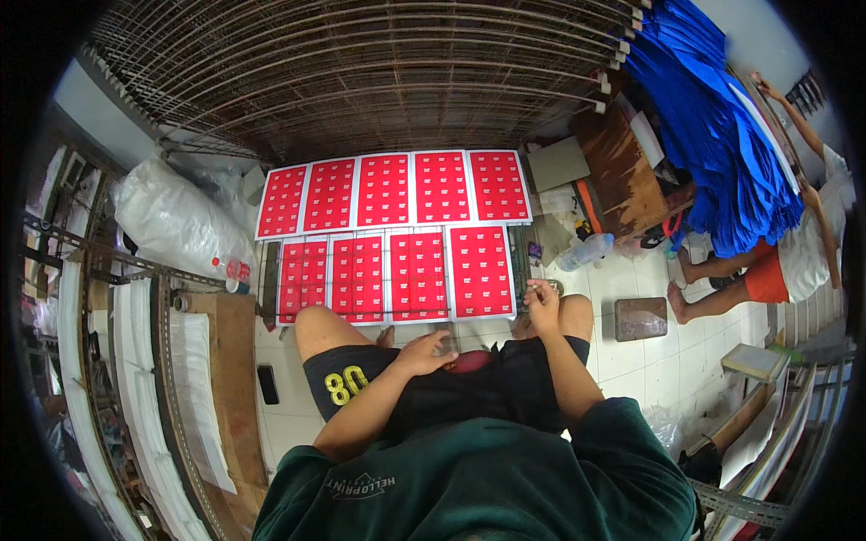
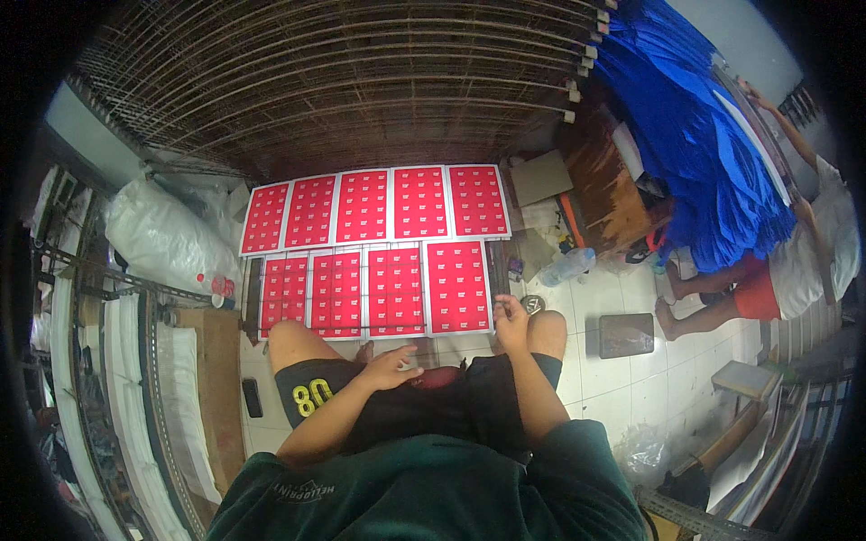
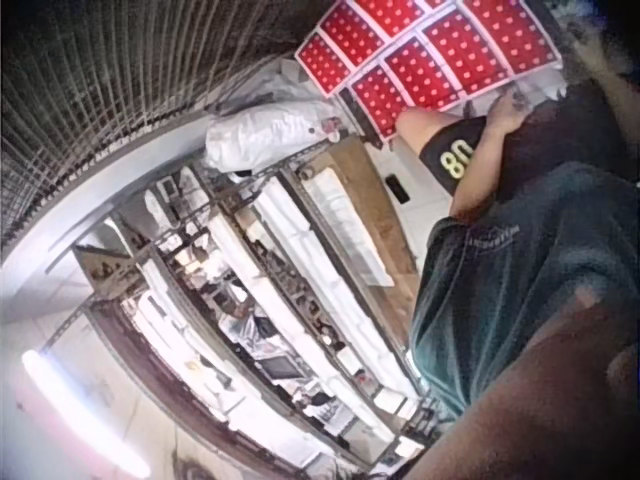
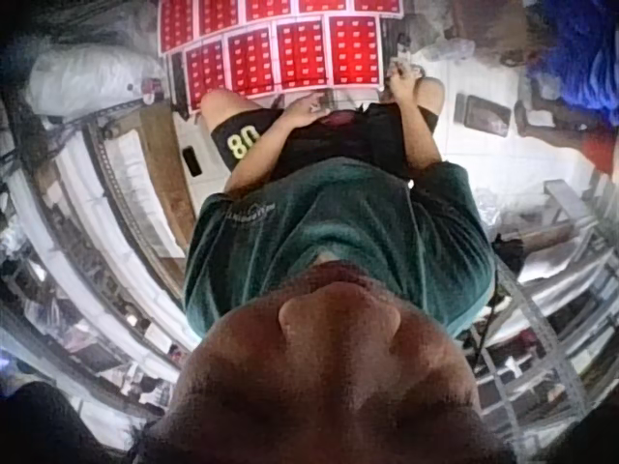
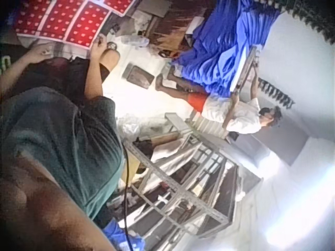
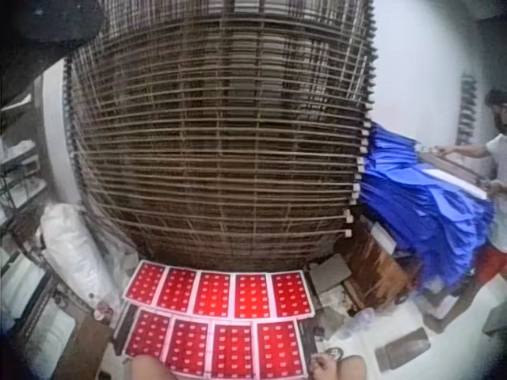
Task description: The person sits on the floor and repeatedly picks up red printed sheets from a stack, briefly holds them, and places them back down. A coworker in the background handles blue fabric items.
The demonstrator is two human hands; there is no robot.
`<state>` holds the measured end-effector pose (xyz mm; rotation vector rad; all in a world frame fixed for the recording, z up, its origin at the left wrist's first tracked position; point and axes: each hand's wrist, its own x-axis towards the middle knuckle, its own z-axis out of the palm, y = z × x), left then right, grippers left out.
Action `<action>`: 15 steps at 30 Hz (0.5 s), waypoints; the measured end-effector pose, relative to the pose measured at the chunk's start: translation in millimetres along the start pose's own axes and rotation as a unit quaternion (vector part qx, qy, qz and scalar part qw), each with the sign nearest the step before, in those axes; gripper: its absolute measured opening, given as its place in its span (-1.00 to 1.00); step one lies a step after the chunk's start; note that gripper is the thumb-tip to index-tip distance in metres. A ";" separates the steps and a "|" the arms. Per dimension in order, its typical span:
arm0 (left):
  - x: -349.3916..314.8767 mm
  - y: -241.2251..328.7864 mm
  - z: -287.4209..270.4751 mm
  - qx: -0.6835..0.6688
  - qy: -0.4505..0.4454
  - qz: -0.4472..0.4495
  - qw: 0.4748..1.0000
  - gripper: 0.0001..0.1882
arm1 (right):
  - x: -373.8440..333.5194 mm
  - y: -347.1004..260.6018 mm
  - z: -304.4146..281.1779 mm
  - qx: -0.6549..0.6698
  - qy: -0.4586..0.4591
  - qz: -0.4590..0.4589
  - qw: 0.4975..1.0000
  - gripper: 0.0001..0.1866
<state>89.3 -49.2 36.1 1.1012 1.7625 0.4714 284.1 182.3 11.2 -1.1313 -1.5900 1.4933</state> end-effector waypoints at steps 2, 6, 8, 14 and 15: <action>-1.5 4.0 -2.2 0.002 -0.006 -0.002 1.000 -0.25 | 2.9 15.9 -3.0 -0.029 -0.012 0.015 0.999 -0.86; 1.8 3.2 -2.6 0.021 -0.018 -0.013 1.000 -0.23 | 8.5 31.7 -4.0 -0.069 -0.043 0.025 0.996 -0.84; 5.1 2.0 -2.6 0.020 -0.020 -0.015 0.999 -0.22 | 11.3 37.4 -4.0 -0.100 -0.048 0.016 0.994 -0.83; 5.1 -0.4 -1.1 0.017 -0.015 -0.010 1.000 -0.21 | 4.0 18.1 2.1 -0.102 -0.065 0.029 0.992 -0.81; 3.4 1.7 -1.8 0.019 -0.016 -0.010 1.000 -0.21 | 3.3 19.3 1.5 -0.105 -0.065 0.028 0.992 -0.81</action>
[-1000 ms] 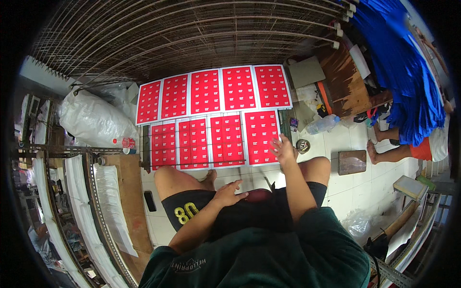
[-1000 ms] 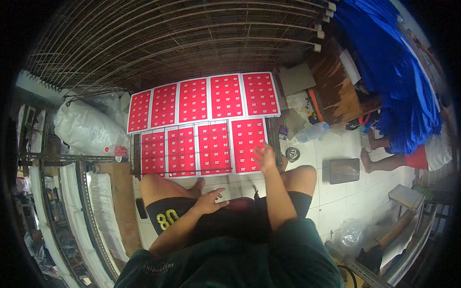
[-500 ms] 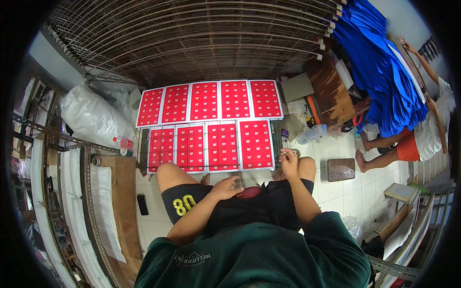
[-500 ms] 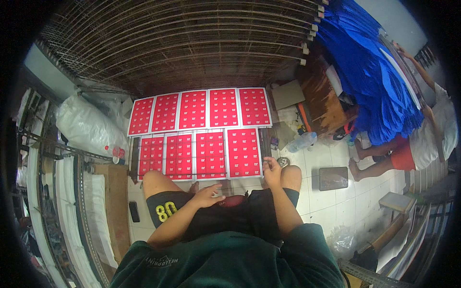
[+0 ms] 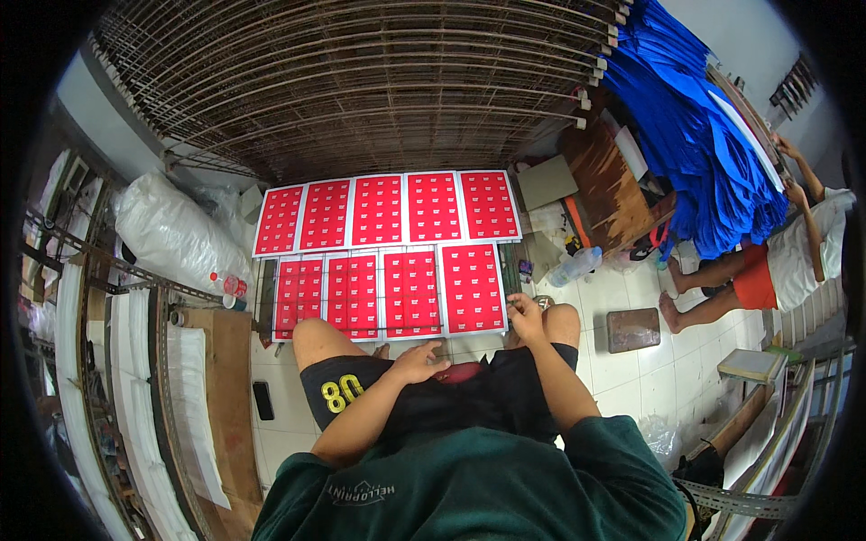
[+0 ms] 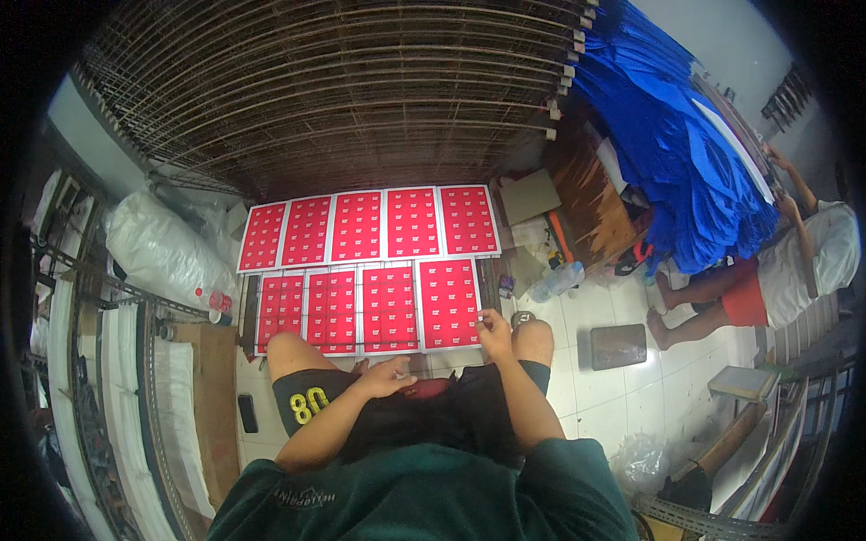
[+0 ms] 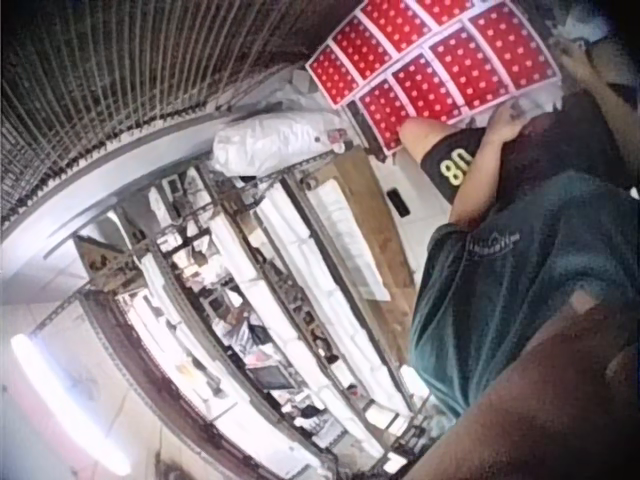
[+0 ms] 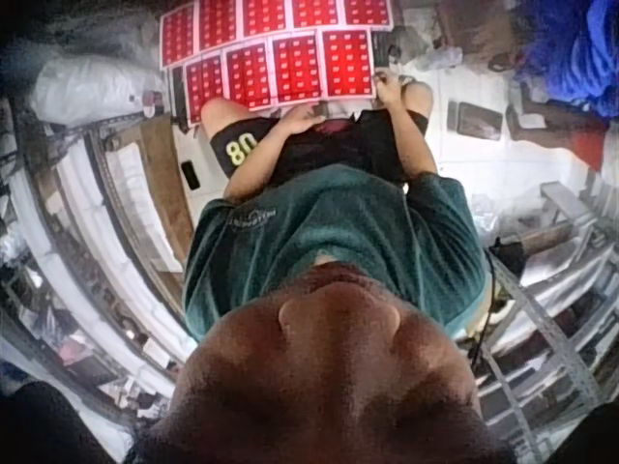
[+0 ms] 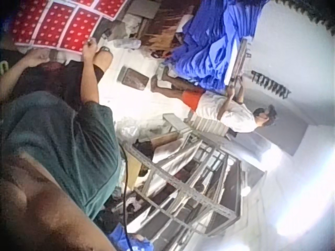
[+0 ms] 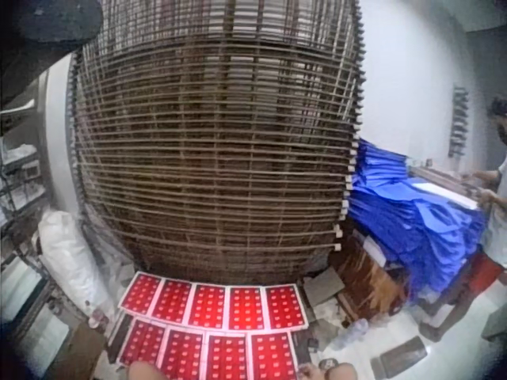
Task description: The person sits on the floor and repeatedly picks up red printed sheets from a stack, briefly holds them, and places them back down. A coworker in the background handles blue fabric items.
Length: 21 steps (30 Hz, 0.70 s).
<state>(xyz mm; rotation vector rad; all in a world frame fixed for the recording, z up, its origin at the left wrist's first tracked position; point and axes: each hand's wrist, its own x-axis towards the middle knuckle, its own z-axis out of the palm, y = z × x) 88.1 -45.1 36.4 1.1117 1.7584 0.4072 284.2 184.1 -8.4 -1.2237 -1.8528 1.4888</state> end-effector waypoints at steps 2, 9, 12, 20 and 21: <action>-0.2 0.2 0.0 -0.004 0.002 0.008 1.000 -0.21 | 0.1 2.3 -0.6 -0.005 0.001 -0.002 1.000 -0.80; -3.3 1.6 -1.0 -0.002 0.014 0.005 1.000 -0.22 | 0.9 3.5 -5.8 0.015 0.000 -0.011 1.000 -0.79; -3.3 1.0 -0.1 -0.003 0.015 0.003 1.000 -0.23 | -0.8 0.7 -6.9 0.023 0.004 -0.002 1.000 -0.79; -5.8 14.0 -3.6 0.003 0.010 0.015 1.000 -0.22 | -3.5 -24.5 -19.6 0.125 0.067 -0.039 0.989 -0.76; -5.8 13.5 -4.4 0.009 0.011 0.011 1.000 -0.21 | -8.4 -50.1 -24.8 0.173 0.077 -0.024 0.982 -0.76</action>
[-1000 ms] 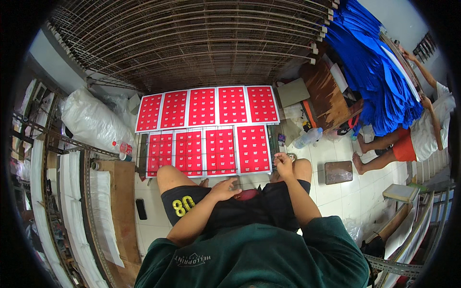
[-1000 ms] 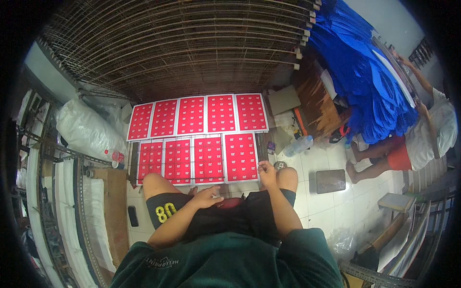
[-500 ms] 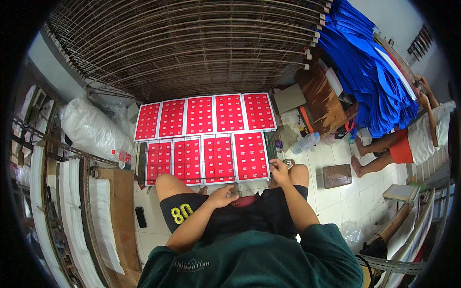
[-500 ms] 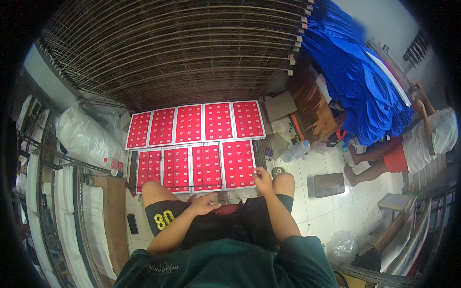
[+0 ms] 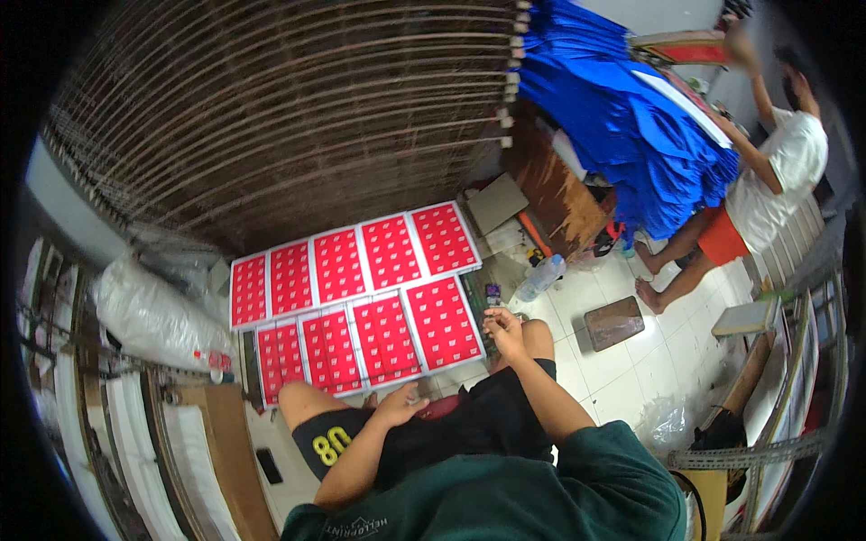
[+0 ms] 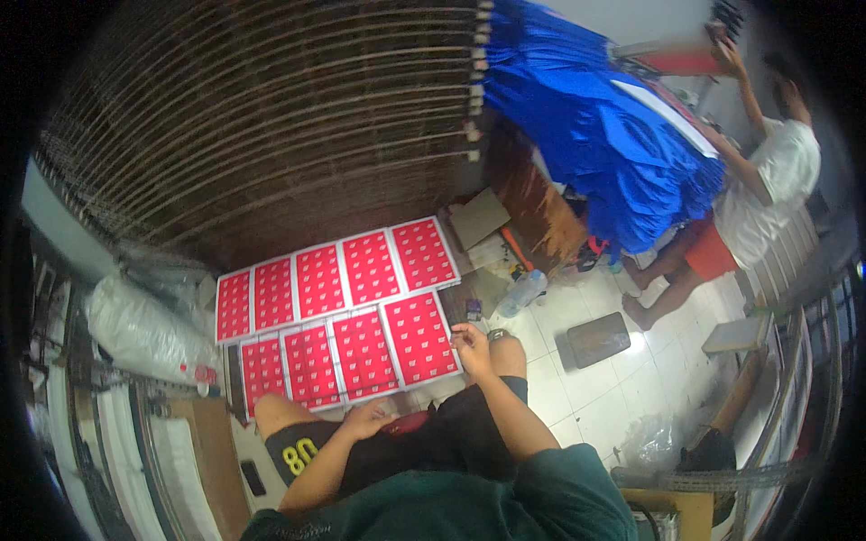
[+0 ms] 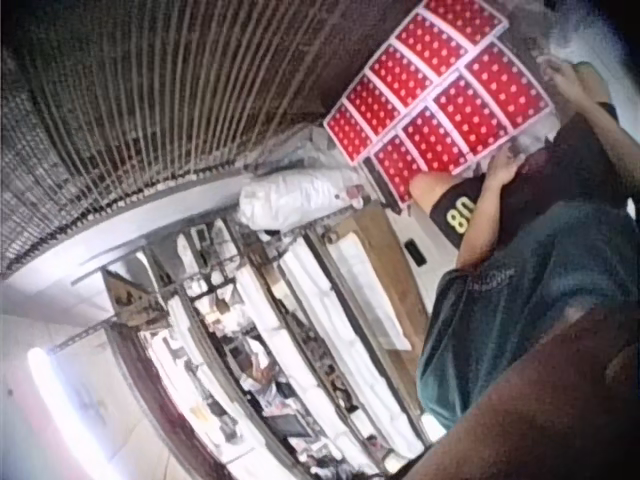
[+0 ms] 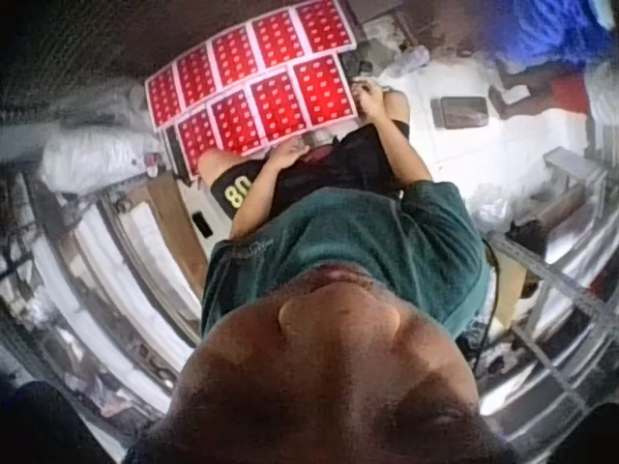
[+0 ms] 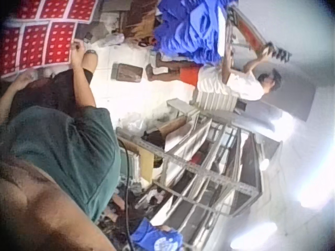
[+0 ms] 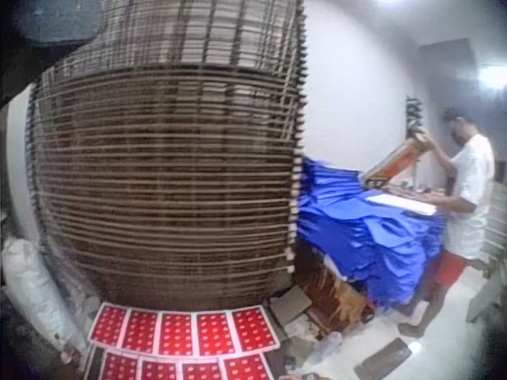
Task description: The person sits on the floor and repeatedly picks up red printed sheets from a stack, briefly holds them, and places them back down. A coworker in the background handles blue fabric items.
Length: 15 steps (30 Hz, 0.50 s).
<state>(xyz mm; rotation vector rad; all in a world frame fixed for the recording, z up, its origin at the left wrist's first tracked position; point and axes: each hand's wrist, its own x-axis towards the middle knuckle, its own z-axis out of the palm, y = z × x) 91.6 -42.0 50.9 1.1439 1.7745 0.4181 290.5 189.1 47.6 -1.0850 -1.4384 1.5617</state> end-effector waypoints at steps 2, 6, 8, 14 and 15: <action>9.3 -15.3 8.3 -0.018 -0.011 0.002 1.000 -0.20 | 2.3 -51.3 -8.5 0.055 0.002 -0.029 0.998 -0.79; 11.8 -25.6 11.4 0.002 -0.014 -0.012 1.000 -0.19 | 10.4 -181.6 -40.5 0.085 -0.016 -0.194 0.977 -0.80; 10.7 -23.0 11.7 -0.020 -0.013 -0.013 1.000 -0.22 | 14.8 -243.0 -69.4 0.055 0.012 -0.262 0.963 -0.75; 8.1 -20.0 10.0 0.003 0.018 -0.014 1.000 -0.22 | 44.3 -359.7 -164.4 0.113 0.150 -0.344 0.920 -0.74; 4.0 -11.0 8.1 -0.002 0.012 -0.021 1.000 -0.22 | 48.1 -370.4 -183.8 0.133 0.179 -0.344 0.912 -0.73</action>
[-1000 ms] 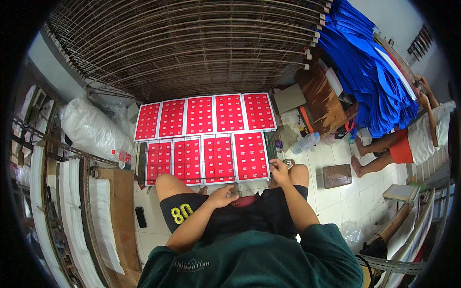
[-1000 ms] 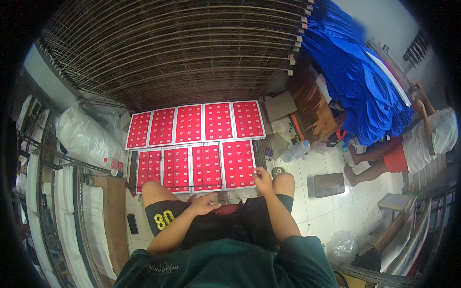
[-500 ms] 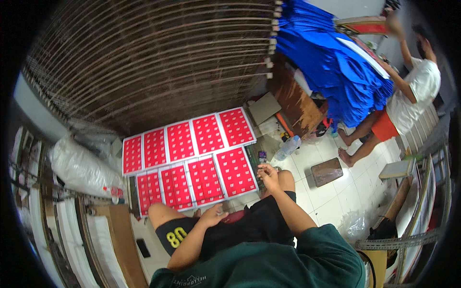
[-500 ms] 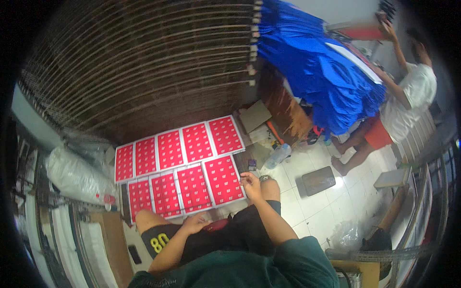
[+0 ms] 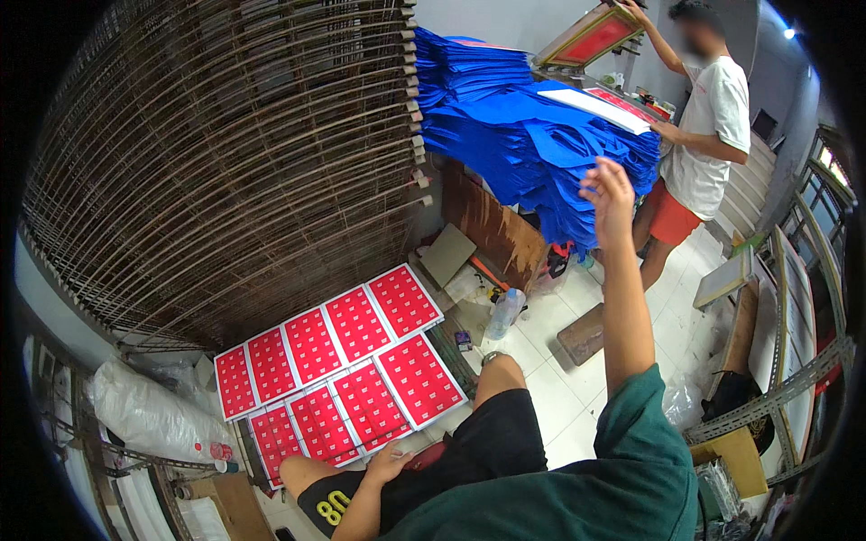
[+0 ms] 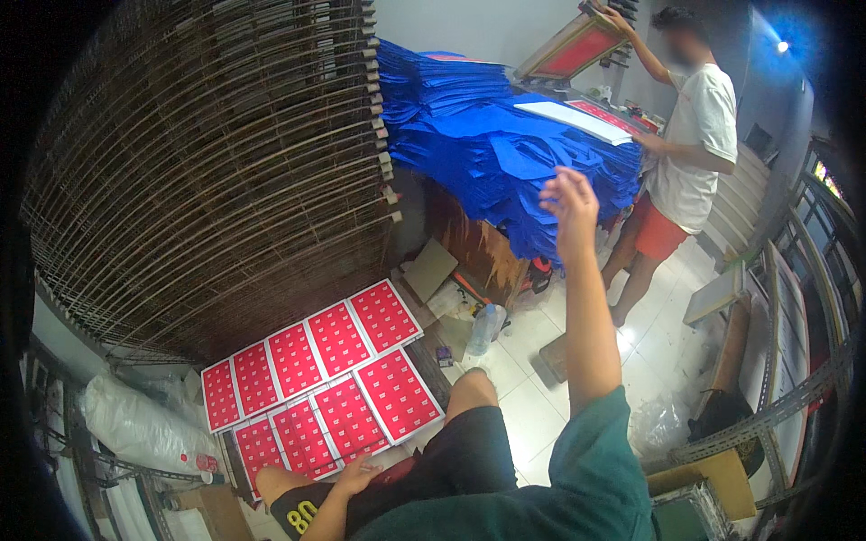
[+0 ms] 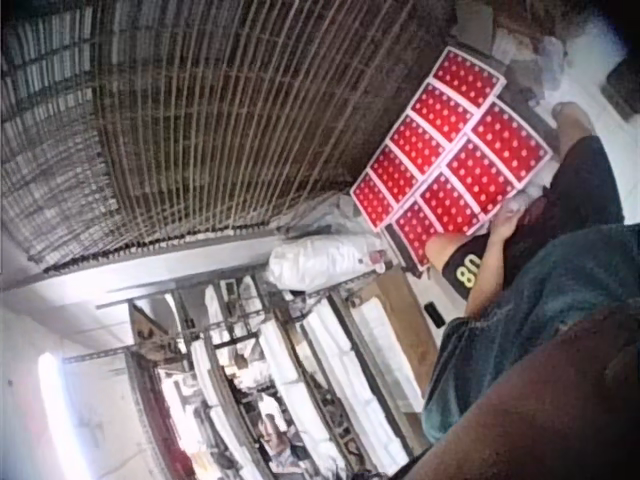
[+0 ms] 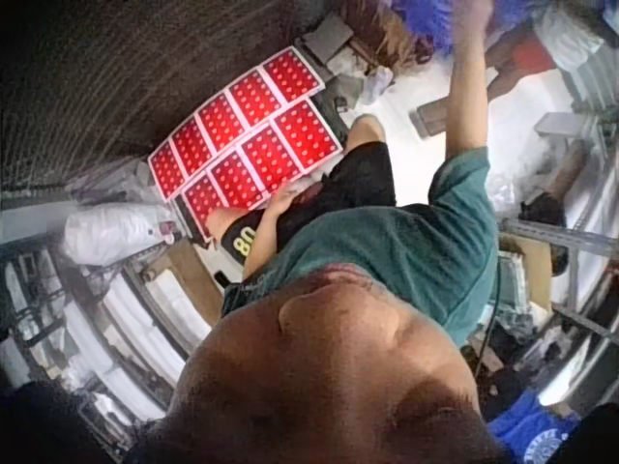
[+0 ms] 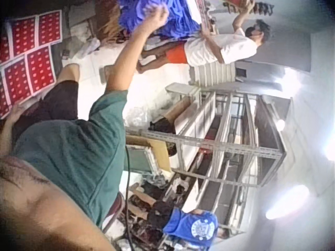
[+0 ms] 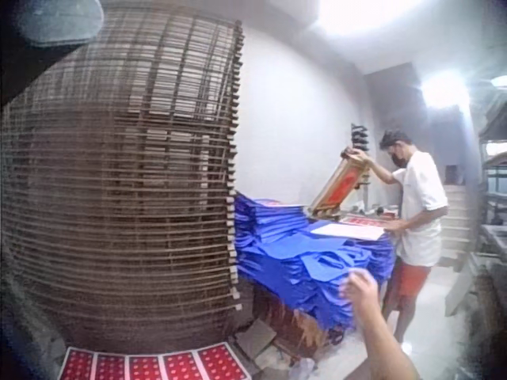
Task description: The person sits on the floor and repeatedly picks up red printed sheets from a stack, briefly holds them, and places them back down. A coworker in the background handles blue fabric items.
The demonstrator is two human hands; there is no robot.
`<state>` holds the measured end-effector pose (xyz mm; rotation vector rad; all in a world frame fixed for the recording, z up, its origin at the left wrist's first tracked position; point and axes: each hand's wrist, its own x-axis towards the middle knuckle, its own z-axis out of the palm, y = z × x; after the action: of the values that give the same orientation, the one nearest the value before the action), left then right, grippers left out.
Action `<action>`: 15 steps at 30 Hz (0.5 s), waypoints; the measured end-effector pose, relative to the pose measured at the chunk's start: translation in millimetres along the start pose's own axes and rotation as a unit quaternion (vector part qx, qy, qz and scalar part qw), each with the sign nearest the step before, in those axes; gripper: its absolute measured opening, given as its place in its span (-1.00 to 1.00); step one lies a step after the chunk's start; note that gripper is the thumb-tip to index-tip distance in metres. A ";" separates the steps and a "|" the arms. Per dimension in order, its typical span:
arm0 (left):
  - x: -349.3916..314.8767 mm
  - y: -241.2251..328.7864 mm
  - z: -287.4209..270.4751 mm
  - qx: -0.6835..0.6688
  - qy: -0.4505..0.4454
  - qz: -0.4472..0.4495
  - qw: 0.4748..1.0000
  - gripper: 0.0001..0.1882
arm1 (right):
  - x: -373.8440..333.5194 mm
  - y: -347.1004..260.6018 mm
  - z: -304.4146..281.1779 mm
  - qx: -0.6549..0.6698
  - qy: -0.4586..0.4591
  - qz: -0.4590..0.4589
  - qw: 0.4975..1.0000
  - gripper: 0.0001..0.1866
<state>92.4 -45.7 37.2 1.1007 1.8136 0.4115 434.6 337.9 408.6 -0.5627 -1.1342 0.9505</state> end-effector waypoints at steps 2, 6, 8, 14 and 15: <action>1.4 -4.6 1.2 -0.024 -0.006 -0.013 1.000 -0.24 | 26.0 -10.3 -17.7 0.018 0.059 -0.011 0.998 -0.74; -1.9 -4.7 4.3 -0.030 0.026 0.017 0.999 -0.28 | 62.3 -13.1 -55.9 0.026 0.116 -0.034 0.992 -0.75; -6.3 -0.5 2.2 -0.044 0.035 0.021 0.998 -0.29 | 69.7 -10.7 -61.0 0.022 0.115 -0.016 0.993 -0.73; 10.6 -24.0 13.6 -0.045 0.033 0.043 0.998 -0.32 | 74.8 34.1 -85.1 -0.142 0.042 0.070 0.987 -0.65; 11.2 -23.7 13.9 -0.037 0.032 0.042 0.998 -0.32 | 70.9 41.5 -80.4 -0.165 0.055 0.074 0.982 -0.66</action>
<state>90.5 -51.7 8.2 1.1272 1.7975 0.5662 503.5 426.2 382.9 -0.9690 -1.1692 0.8500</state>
